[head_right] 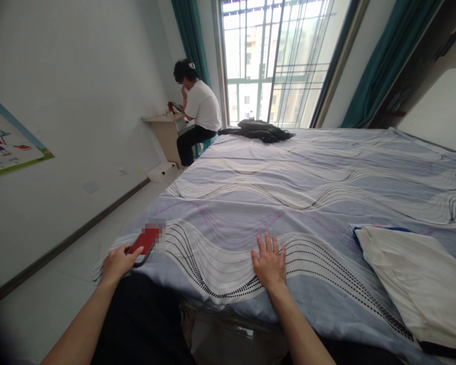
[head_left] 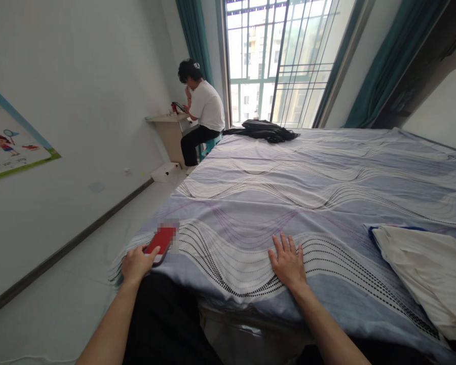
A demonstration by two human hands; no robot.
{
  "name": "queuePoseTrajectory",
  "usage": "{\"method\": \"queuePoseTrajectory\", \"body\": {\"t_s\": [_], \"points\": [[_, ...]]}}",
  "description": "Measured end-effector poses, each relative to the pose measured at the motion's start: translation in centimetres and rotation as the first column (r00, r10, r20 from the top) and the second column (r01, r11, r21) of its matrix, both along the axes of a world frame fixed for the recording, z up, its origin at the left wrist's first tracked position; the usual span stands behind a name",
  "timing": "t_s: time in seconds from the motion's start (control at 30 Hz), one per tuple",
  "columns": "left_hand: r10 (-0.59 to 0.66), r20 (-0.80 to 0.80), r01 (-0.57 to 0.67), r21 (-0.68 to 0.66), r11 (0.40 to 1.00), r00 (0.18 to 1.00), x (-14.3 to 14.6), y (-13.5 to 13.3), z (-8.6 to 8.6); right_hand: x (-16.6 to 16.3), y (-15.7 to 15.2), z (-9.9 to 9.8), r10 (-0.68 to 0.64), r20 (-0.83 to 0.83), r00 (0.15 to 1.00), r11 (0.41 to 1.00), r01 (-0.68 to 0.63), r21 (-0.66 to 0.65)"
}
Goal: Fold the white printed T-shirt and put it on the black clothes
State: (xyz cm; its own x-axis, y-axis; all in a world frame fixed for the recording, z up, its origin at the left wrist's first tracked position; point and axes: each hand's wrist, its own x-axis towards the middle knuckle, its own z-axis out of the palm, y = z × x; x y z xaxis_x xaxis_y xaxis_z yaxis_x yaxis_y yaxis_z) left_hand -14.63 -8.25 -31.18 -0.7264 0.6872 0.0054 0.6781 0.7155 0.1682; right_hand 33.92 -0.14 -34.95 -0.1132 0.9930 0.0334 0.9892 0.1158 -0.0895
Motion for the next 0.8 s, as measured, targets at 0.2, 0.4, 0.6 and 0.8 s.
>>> {"method": "queuePoseTrajectory", "body": {"t_s": [0.2,0.4,0.6,0.8], "points": [[-0.005,-0.01,0.005,0.015,1.0,1.0,-0.12,-0.07,-0.27,-0.03,0.0,-0.17,-0.002,0.004,1.0,1.0,0.002,0.02],[0.001,-0.024,0.0,0.029,1.0,1.0,-0.37,-0.11,-0.55,-0.08,0.03,-0.26,0.0,0.012,1.0,1.0,0.0,0.02],[-0.002,-0.007,0.002,0.023,1.0,1.0,-0.28,-0.05,-0.42,-0.09,0.04,-0.26,-0.001,0.008,1.0,1.0,0.001,0.003],[0.005,-0.004,-0.005,0.013,1.0,1.0,-0.28,0.06,-0.39,-0.09,0.01,-0.25,-0.002,0.015,1.0,1.0,0.002,0.019]]}}
